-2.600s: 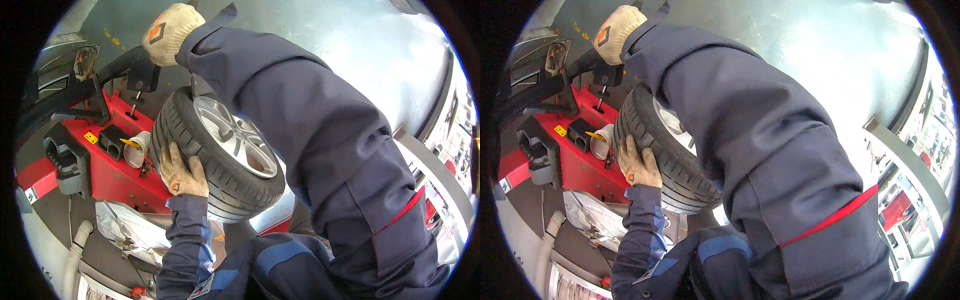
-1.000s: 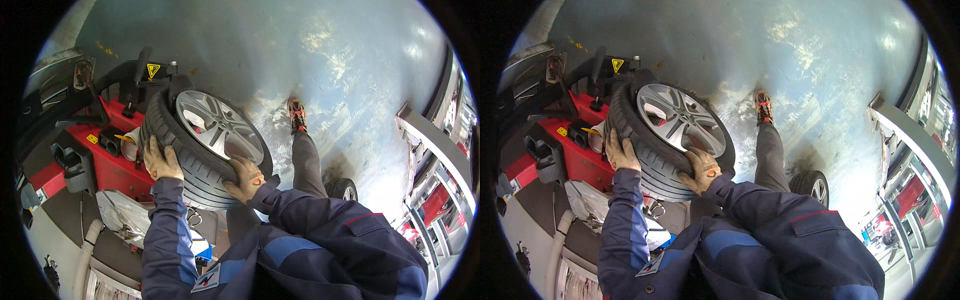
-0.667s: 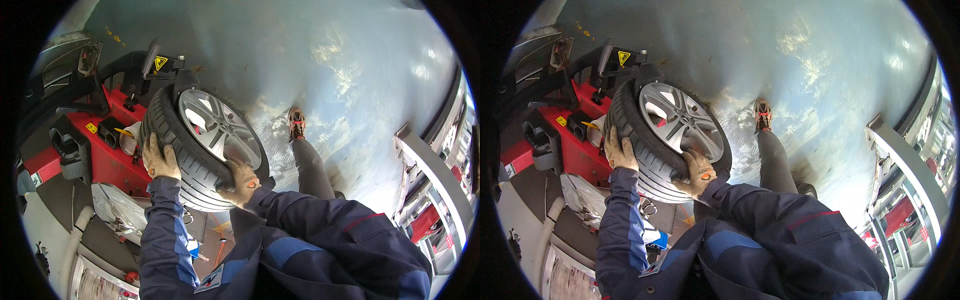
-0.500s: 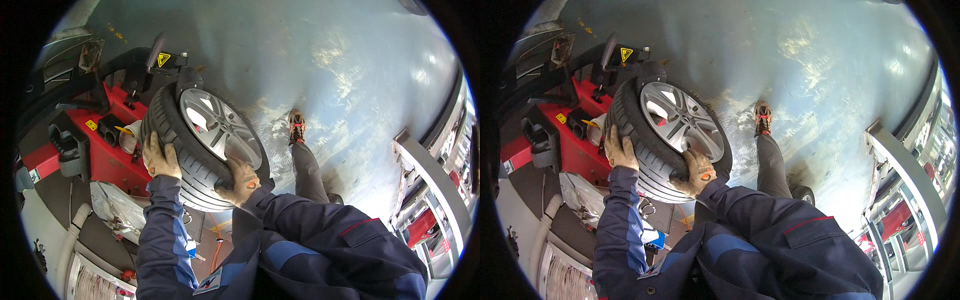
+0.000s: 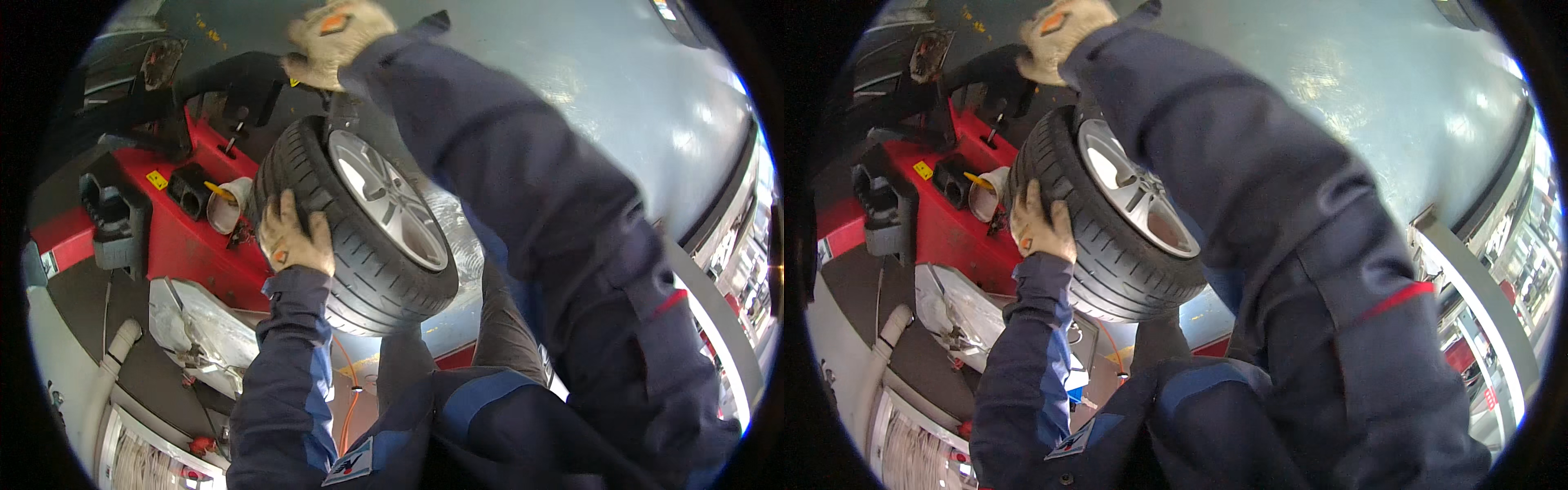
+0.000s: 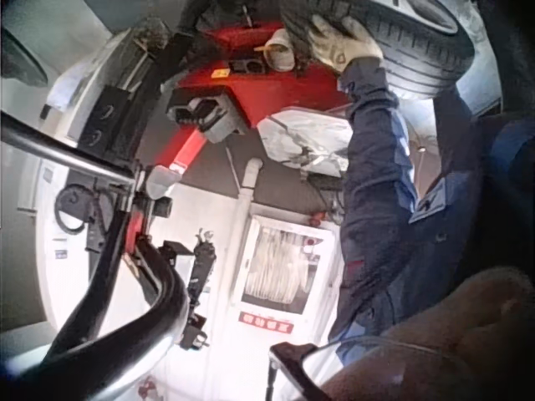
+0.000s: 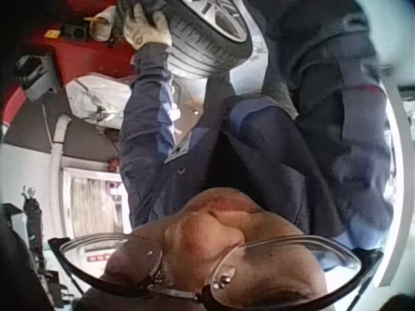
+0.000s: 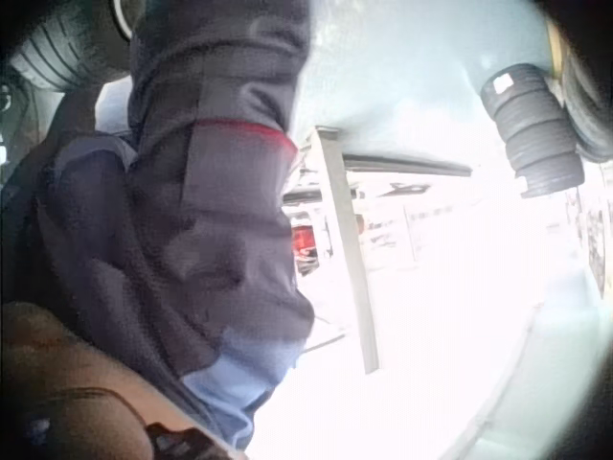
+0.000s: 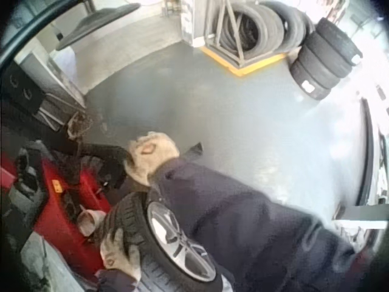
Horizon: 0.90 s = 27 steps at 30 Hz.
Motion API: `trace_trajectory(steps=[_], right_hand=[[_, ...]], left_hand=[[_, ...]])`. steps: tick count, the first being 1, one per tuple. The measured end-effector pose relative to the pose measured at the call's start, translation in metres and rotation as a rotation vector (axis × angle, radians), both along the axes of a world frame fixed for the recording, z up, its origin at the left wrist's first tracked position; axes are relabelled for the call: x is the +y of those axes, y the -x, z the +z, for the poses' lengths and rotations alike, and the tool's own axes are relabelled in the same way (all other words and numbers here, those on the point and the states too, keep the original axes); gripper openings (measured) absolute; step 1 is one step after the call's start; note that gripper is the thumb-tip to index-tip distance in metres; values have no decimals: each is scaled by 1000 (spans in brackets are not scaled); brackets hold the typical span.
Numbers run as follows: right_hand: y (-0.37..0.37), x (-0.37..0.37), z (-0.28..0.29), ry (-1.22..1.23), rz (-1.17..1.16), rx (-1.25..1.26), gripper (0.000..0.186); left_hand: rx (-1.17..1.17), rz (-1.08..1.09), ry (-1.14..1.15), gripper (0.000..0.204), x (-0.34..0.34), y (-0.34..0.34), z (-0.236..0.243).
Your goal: The person uses a tire changer to remove a tire from a rim. They repeatedly position the tire on the machine, operate the lever to pry the bead, and rotate the wheel to separate the tire from the rim. The tire is fully removed by the end of the clip.
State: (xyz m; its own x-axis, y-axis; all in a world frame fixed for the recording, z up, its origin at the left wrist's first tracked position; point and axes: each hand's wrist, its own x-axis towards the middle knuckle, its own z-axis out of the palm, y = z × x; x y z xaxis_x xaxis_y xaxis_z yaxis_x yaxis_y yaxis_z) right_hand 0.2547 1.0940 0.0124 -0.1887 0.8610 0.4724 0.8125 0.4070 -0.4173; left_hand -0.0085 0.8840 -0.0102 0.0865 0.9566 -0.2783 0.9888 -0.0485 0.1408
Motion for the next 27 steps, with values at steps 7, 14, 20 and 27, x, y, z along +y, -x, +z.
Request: trace_trajectory(steps=[7,14,20,27], right_hand=[[-14,33,-4,281,213,-350,41],[-17,38,-11,122,238,-339,37],[-13,35,-6,290,185,-442,39],[-14,36,-10,286,205,-401,39]], left_hand=[[-48,-54,-56,67,9,-10,7],[-55,-12,-59,67,7,-13,8],[-57,11,-77,68,4,-14,6],[0,4,-92,66,4,-18,5]])
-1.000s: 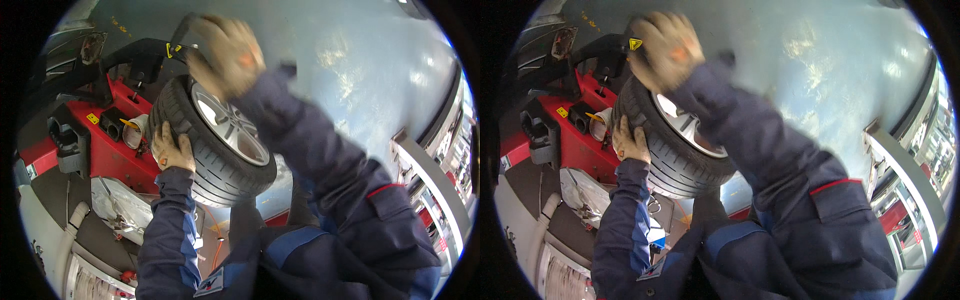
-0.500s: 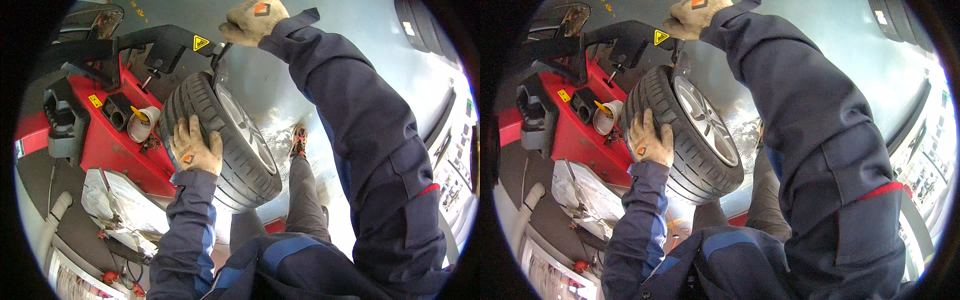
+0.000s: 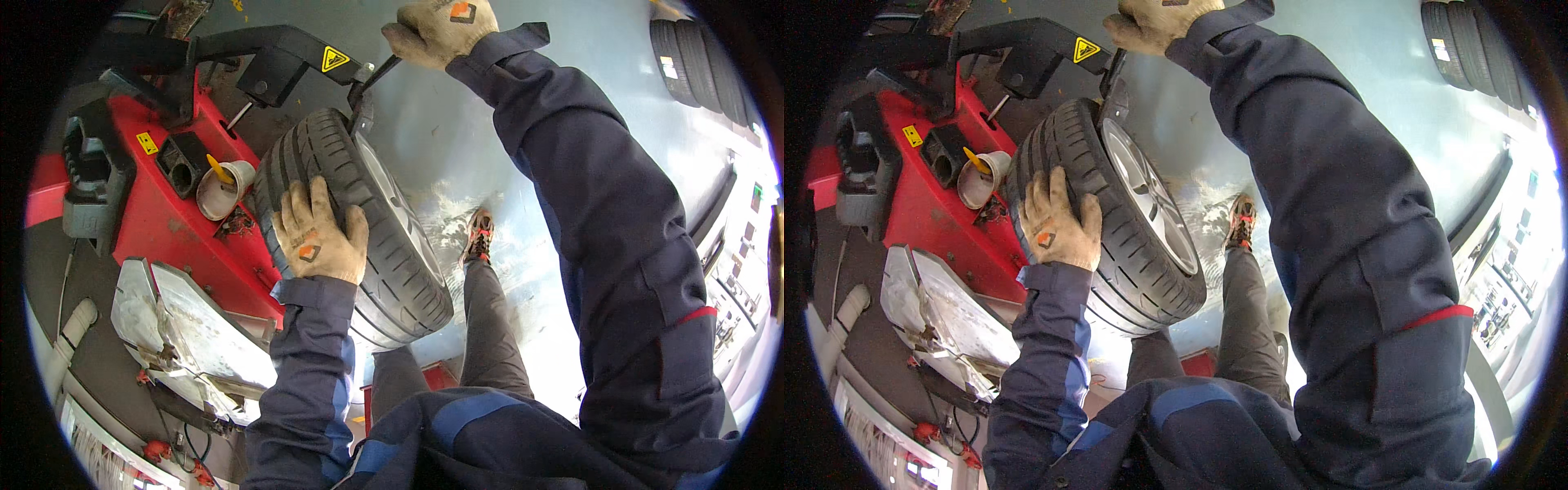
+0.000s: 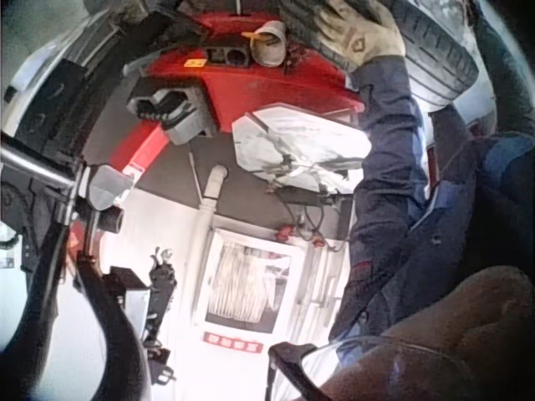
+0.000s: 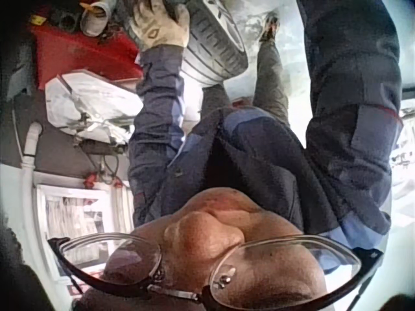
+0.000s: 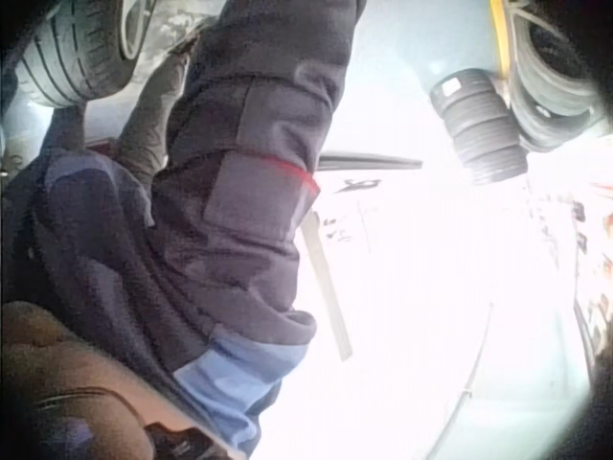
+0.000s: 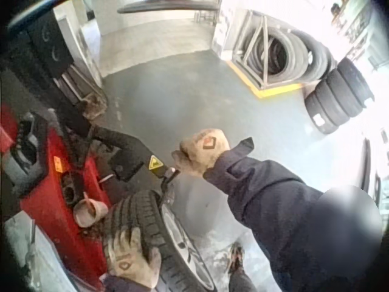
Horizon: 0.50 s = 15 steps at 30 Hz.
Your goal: The person uses a tire changer to remove a tire from a rim. They repeatedly position the tire on the machine, operate the lever to pry the bead, and rotate the wheel to separate the tire from the rim. The tire is fully removed by the end of the clip.
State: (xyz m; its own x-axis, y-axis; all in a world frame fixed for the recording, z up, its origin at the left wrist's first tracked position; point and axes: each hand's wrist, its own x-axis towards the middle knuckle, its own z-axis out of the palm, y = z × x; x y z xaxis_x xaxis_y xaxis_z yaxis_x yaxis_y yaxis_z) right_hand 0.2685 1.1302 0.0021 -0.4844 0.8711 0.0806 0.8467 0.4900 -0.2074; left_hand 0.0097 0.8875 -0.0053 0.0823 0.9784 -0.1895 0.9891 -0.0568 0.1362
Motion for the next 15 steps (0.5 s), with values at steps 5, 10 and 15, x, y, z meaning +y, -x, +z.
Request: trace_trajectory(steps=[5,10,15], right_hand=[[-7,1,-2,-47,16,51,36],[-21,4,2,-153,40,67,34],[-34,10,2,14,-13,65,33]], left_hand=[[-42,-130,-9,59,10,-19,-1],[13,-164,151,52,28,-56,-1],[-43,-150,135,55,40,-75,7]])
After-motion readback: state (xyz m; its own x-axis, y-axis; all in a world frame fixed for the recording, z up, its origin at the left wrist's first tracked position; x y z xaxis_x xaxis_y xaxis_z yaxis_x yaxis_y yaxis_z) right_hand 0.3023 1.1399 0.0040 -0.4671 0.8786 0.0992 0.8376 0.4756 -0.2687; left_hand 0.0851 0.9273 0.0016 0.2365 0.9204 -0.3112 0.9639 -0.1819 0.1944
